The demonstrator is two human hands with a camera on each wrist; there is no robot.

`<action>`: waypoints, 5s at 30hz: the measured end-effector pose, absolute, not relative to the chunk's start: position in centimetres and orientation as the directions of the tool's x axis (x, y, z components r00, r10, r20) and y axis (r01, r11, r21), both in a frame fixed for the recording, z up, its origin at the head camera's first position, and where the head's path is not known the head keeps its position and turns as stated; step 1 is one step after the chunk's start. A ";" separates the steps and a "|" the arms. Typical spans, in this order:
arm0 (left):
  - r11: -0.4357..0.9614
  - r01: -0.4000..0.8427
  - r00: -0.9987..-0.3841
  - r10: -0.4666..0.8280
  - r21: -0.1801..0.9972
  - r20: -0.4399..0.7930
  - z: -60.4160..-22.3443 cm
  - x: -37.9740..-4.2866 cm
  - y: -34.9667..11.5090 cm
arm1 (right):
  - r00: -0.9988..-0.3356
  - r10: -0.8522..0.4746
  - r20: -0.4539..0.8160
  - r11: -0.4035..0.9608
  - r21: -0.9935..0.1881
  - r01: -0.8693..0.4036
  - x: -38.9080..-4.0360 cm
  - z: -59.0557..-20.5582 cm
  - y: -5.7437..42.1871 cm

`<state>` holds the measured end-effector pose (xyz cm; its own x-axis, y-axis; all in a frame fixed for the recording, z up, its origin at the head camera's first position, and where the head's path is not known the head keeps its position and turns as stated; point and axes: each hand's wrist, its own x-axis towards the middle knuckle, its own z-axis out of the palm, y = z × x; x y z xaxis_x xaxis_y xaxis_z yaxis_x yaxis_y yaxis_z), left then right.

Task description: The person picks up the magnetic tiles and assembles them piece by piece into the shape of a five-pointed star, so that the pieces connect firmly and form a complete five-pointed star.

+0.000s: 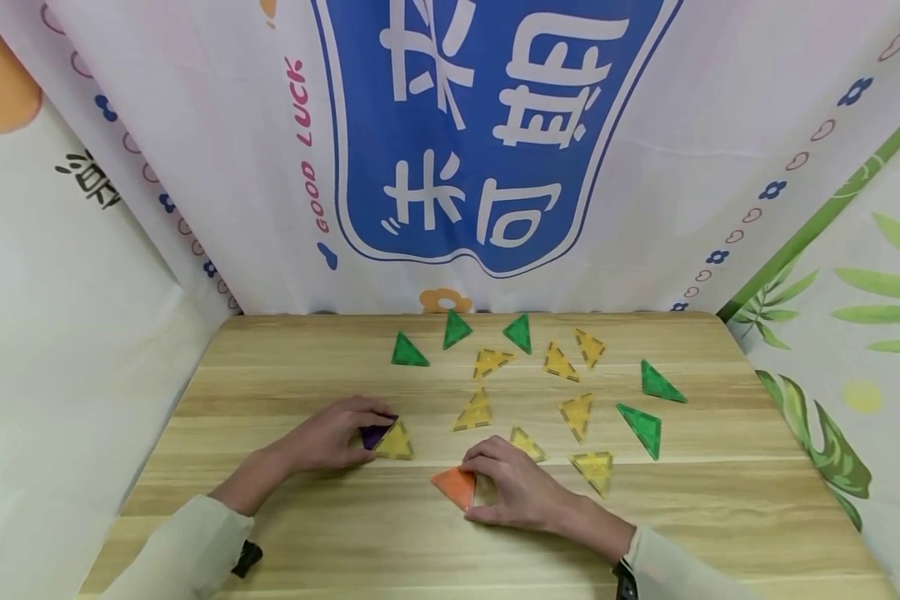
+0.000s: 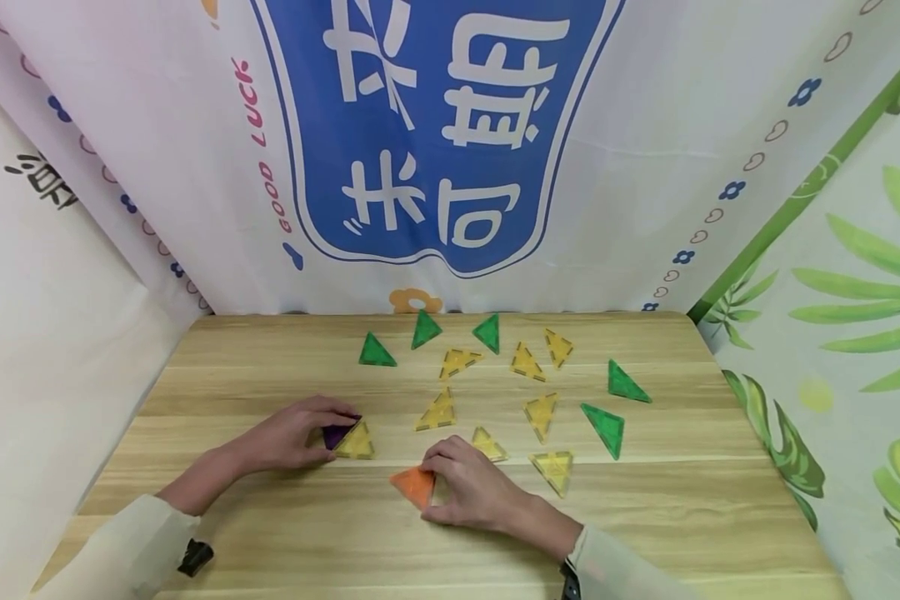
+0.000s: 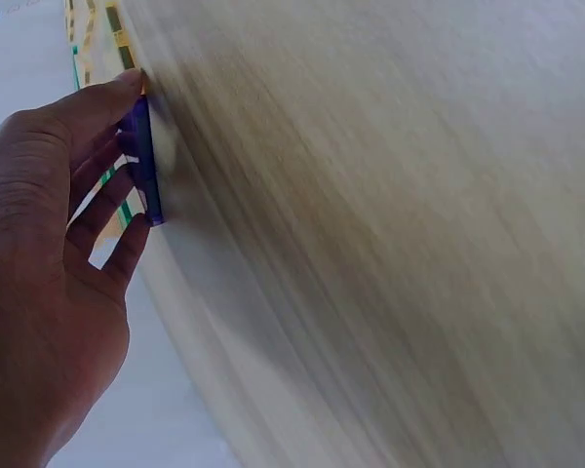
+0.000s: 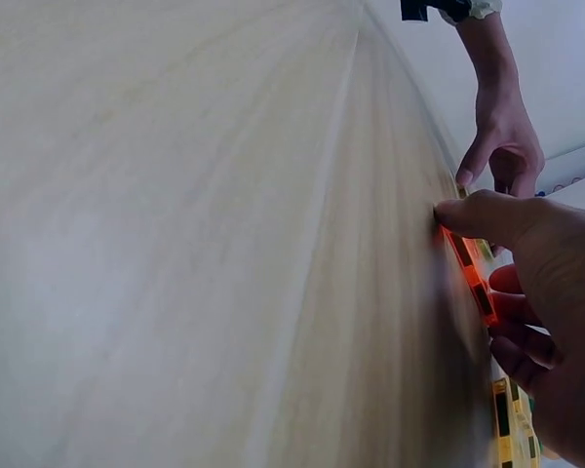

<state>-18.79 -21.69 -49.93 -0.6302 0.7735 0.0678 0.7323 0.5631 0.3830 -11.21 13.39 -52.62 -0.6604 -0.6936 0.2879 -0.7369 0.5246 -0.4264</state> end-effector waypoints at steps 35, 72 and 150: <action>0.522 0.724 -0.581 0.814 0.452 -0.009 -49.4 -16.9 -20.8 | -0.818 -0.452 0.354 0.681 -0.456 -0.573 -11.4 -53.3 7.6; 0.632 0.688 -0.688 0.724 0.357 0.043 -50.1 -16.3 -20.8 | -0.648 -0.675 0.353 0.476 -0.462 -0.748 -12.1 -51.9 15.3; 0.624 0.636 -0.659 0.746 0.455 -0.102 -49.2 -16.6 -22.7 | -0.523 -0.843 0.128 0.414 -0.465 -0.782 -21.9 -51.0 7.7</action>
<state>-16.58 -22.67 -49.20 -0.6586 0.7455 -0.1017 0.6355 0.6236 0.4553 -21.87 7.70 -50.97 -0.5226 -0.8429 0.1280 -0.7824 0.4145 -0.4648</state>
